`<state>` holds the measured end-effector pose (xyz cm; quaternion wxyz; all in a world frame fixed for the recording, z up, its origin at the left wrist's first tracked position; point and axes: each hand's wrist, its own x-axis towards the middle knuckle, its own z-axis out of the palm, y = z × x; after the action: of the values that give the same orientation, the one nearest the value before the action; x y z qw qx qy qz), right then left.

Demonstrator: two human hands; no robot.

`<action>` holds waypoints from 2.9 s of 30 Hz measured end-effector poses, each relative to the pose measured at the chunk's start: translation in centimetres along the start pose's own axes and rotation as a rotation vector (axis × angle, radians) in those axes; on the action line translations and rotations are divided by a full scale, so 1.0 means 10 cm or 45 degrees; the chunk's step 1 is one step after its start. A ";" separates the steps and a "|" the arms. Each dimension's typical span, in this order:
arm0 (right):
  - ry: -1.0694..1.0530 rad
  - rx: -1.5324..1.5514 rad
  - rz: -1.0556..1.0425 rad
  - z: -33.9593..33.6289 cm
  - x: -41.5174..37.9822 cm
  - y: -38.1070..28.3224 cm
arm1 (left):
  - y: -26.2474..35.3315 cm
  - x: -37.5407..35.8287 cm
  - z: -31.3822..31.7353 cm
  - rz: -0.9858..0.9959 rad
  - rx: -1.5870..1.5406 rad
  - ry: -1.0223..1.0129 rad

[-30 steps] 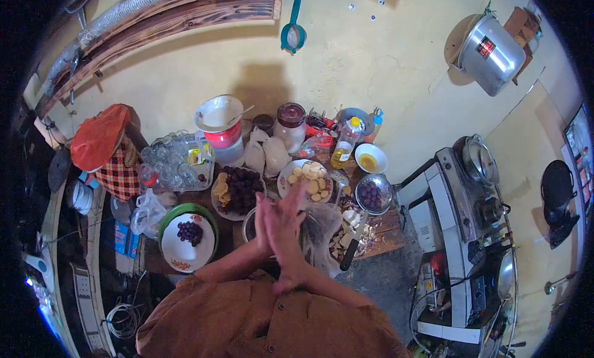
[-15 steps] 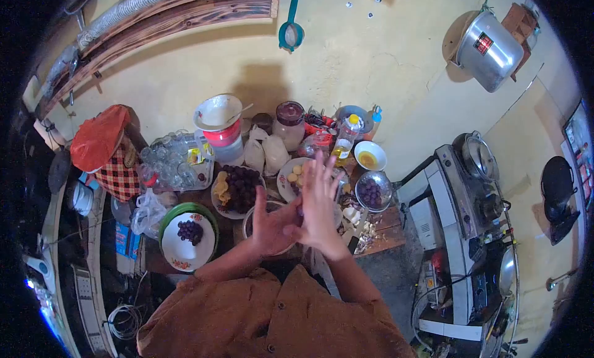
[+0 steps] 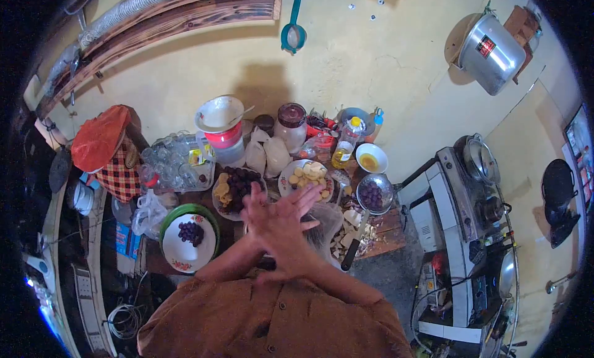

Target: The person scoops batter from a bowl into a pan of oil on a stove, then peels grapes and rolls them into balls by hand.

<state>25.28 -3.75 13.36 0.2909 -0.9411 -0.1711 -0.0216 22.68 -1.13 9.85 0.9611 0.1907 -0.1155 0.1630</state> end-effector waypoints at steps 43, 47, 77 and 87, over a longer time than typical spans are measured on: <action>-0.362 0.544 -1.562 -0.08 0.53 0.55 | -0.01 -0.12 0.24 0.339 0.218 0.275; -0.433 0.826 -1.016 0.02 0.35 0.50 | -0.15 -0.06 0.38 0.292 0.598 0.327; -0.112 0.780 -1.500 -0.66 0.49 0.46 | 0.20 -0.13 0.31 0.252 -0.106 0.284; -0.151 0.629 -1.449 -0.61 0.24 0.47 | 0.19 -0.15 0.53 0.358 0.126 0.270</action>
<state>29.48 -10.07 16.19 0.4329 -0.6069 -0.6616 -0.0807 19.78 -1.97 14.84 0.9251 0.2015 -0.0307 0.3205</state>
